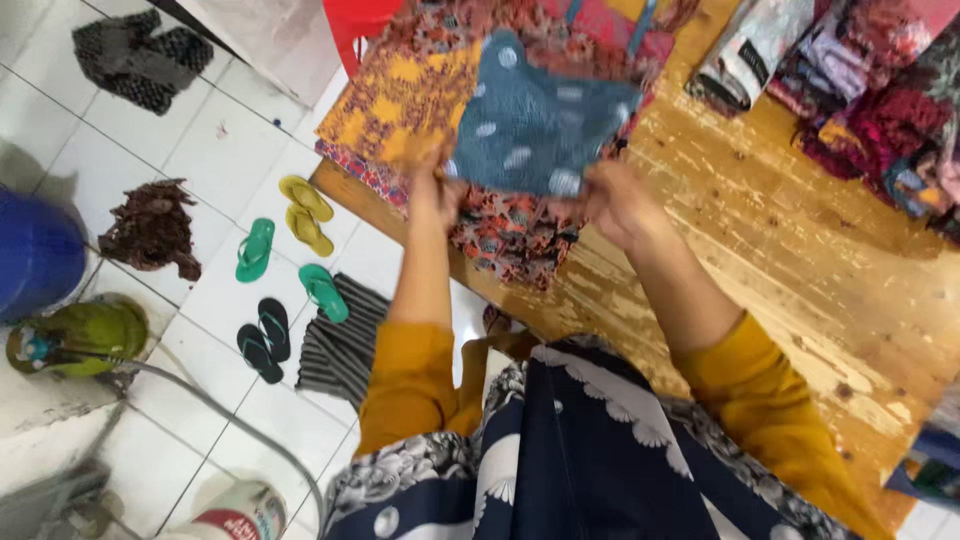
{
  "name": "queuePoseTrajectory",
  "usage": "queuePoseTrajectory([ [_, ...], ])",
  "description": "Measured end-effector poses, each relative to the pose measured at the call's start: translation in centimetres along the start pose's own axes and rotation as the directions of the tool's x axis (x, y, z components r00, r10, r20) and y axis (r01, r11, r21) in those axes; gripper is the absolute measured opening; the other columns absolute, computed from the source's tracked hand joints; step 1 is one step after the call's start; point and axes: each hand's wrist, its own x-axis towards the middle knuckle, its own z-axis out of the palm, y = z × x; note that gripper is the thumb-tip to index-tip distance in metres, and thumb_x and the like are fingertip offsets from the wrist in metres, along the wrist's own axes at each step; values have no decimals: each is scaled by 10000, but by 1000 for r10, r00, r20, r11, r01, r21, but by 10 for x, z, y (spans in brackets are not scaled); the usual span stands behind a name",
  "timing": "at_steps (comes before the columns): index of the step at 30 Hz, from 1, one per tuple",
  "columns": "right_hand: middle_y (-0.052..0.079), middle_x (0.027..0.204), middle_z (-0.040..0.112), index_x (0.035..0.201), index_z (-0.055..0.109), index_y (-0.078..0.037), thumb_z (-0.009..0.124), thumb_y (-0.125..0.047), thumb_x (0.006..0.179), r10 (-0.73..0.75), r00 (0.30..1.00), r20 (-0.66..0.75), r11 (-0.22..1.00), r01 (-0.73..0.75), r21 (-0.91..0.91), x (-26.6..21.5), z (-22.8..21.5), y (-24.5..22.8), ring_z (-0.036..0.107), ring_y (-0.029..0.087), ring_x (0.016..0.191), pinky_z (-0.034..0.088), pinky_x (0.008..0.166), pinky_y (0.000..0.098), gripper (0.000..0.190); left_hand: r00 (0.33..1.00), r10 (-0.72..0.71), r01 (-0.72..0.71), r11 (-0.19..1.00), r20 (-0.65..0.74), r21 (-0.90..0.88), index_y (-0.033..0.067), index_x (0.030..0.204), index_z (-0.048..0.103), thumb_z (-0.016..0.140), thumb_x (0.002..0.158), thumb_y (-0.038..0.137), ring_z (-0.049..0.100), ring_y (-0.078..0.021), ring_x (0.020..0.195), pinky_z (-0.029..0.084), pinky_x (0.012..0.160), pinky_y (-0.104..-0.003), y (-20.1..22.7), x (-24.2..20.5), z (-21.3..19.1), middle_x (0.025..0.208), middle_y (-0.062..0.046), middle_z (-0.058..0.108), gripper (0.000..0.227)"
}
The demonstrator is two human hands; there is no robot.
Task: The person folds several patterned tote bags on a wooden table. Each bag is unfolded, smoothed, and folded into a compact rectangle, then placed in a stack. The process is repeated for multiple bags with different patterns.
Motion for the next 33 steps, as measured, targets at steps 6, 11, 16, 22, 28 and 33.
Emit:
queuePoseTrajectory([
  [6, 150, 1489, 498, 1590, 319, -126, 376, -436, 1026, 185, 958, -219, 979, -159, 130, 26, 46, -12, 567, 442, 1213, 411, 1024, 729, 646, 931, -44, 56, 998, -363, 22, 134, 1134, 614, 631, 964, 78, 670, -145, 825, 545, 612, -330, 11, 22, 24, 1070, -10, 670, 180],
  [11, 217, 1447, 605, 1603, 288, -129, 545, -91, 981, -19, 997, 75, 946, 42, -322, 45, 45, -8, 655, 368, 1119, 533, 948, 597, 674, 971, -56, 17, 986, -231, -168, 155, 1195, 640, 635, 934, 146, 633, -138, 758, 515, 566, -278, 5, 9, -20, 1074, -18, 699, 261],
  [16, 124, 1410, 617, 1546, 411, -20, 551, -28, 962, 29, 995, 91, 982, -11, -188, -1, -24, -2, 711, 233, 1125, 670, 849, 453, 600, 904, -41, -80, 961, -426, -263, 111, 1320, 586, 657, 952, 226, 704, -182, 857, 592, 692, -303, 81, 24, -85, 1180, -63, 669, 392],
  [22, 62, 1284, 692, 1419, 531, -46, 562, -59, 934, 93, 946, -310, 954, -174, -244, -112, -160, 21, 734, 218, 1004, 629, 795, 435, 486, 935, 163, -148, 986, -314, 71, 170, 1339, 487, 676, 829, -19, 746, -136, 1007, 674, 820, -328, 62, -60, -96, 1250, -18, 656, 576],
  [28, 138, 1027, 765, 1373, 648, -47, 630, -128, 956, -23, 898, -439, 702, -298, -647, -273, -336, 73, 730, 241, 845, 567, 775, 393, 425, 972, -92, 215, 711, -215, 669, 73, 1297, 587, 635, 825, -86, 570, -127, 706, 461, 555, -271, -45, -196, -71, 947, -29, 576, 500],
  [33, 180, 1025, 795, 1317, 704, -167, 712, -266, 888, 158, 854, -496, 285, -520, -805, -435, -456, 137, 755, 304, 918, 585, 833, 437, 440, 969, -221, -7, 420, 109, 908, 43, 1202, 639, 672, 847, -60, 635, -182, 917, 523, 755, -332, -135, -300, -35, 1011, -58, 663, 371],
])
